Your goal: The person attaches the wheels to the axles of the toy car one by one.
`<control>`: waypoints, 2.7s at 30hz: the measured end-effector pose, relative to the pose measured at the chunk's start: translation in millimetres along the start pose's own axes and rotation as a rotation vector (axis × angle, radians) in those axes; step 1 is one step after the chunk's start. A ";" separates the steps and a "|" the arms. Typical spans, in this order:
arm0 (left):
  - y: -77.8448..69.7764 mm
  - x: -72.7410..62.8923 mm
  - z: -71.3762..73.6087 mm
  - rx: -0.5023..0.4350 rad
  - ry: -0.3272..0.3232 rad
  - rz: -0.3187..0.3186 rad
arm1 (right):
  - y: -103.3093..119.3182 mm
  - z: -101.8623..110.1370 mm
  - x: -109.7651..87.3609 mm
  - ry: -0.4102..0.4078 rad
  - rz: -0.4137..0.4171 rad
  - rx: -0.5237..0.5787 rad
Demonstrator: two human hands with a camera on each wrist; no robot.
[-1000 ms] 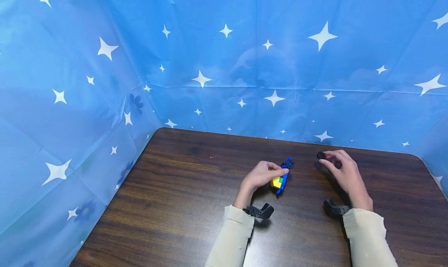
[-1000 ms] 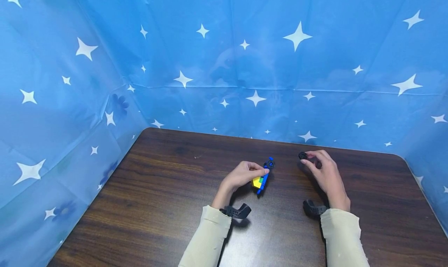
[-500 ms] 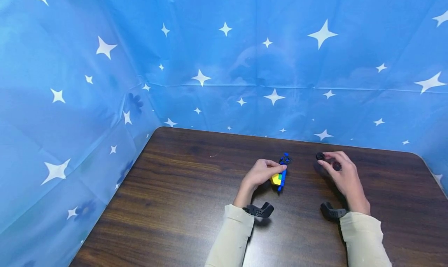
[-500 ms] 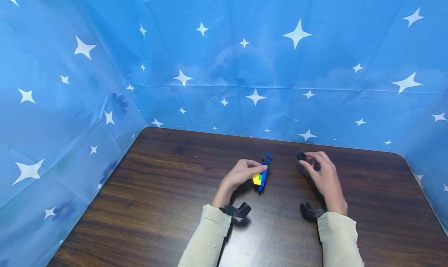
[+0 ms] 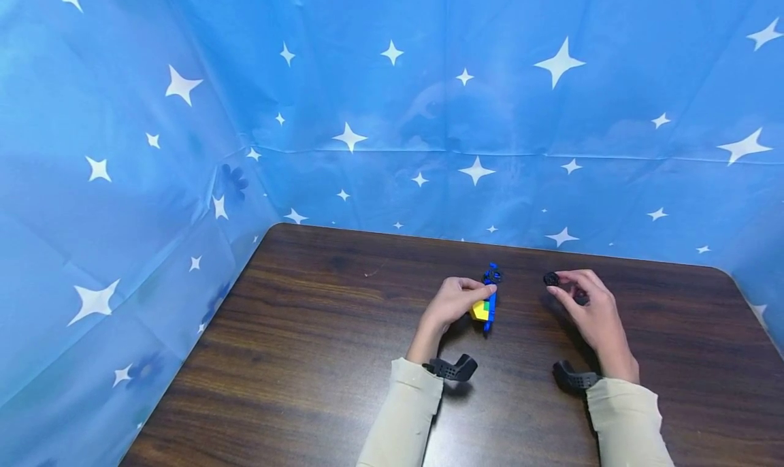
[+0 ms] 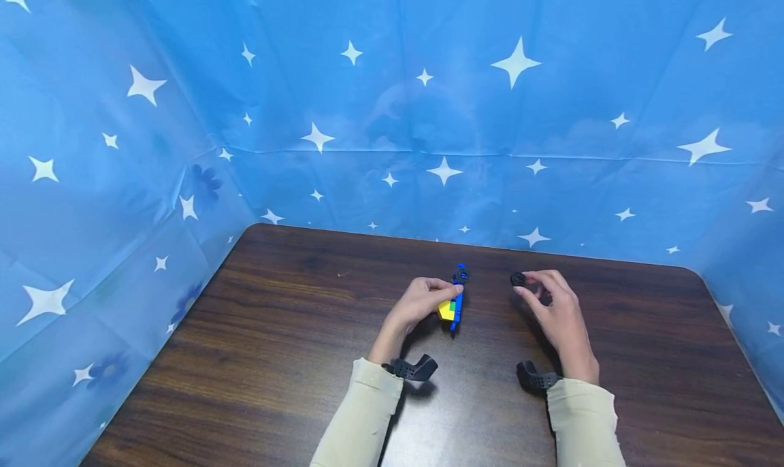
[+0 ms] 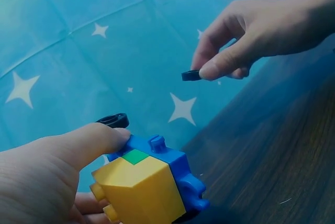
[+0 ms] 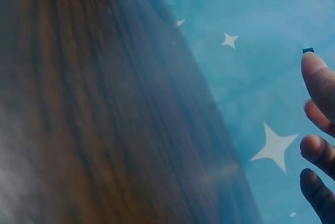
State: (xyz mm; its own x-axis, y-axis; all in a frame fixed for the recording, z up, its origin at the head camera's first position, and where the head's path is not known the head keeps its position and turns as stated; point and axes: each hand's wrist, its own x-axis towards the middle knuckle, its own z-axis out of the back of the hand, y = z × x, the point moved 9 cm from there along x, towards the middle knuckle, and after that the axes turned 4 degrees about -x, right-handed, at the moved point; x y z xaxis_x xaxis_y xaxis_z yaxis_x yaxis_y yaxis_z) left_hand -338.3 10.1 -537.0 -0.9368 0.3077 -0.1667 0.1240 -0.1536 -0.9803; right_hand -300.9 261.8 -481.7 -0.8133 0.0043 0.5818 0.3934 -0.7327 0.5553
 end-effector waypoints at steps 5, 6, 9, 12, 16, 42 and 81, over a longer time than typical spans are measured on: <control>0.6 0.7 1.9 -0.008 -0.023 0.000 | 4.3 -2.9 -2.9 0.000 0.003 0.008; 0.8 0.8 2.0 -0.008 -0.025 0.001 | 5.1 -3.5 -3.5 0.003 0.001 0.006; 0.8 0.7 1.5 -0.013 -0.025 0.003 | 8.3 -4.2 -4.9 0.008 0.003 0.008; -0.5 0.1 1.5 -0.016 -0.029 0.001 | 11.0 -5.1 -5.7 0.011 0.010 0.011; -1.7 -0.3 2.1 -0.018 -0.042 -0.002 | 14.1 -6.4 -5.9 0.019 0.018 0.014; -3.8 3.5 0.7 -0.063 -0.124 -0.015 | 59.1 -34.7 -7.5 0.228 0.201 0.134; -3.7 2.0 0.7 -0.058 -0.097 -0.010 | 85.1 -51.9 -14.7 0.274 0.290 0.095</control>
State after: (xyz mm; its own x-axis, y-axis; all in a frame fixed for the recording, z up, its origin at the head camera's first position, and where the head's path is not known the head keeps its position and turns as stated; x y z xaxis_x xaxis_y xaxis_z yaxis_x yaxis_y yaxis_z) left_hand -340.9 10.5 -533.6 -0.9650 0.2165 -0.1483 0.1301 -0.0958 -0.9869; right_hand -277.7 164.1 -473.8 -0.7418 -0.3843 0.5495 0.6507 -0.6108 0.4512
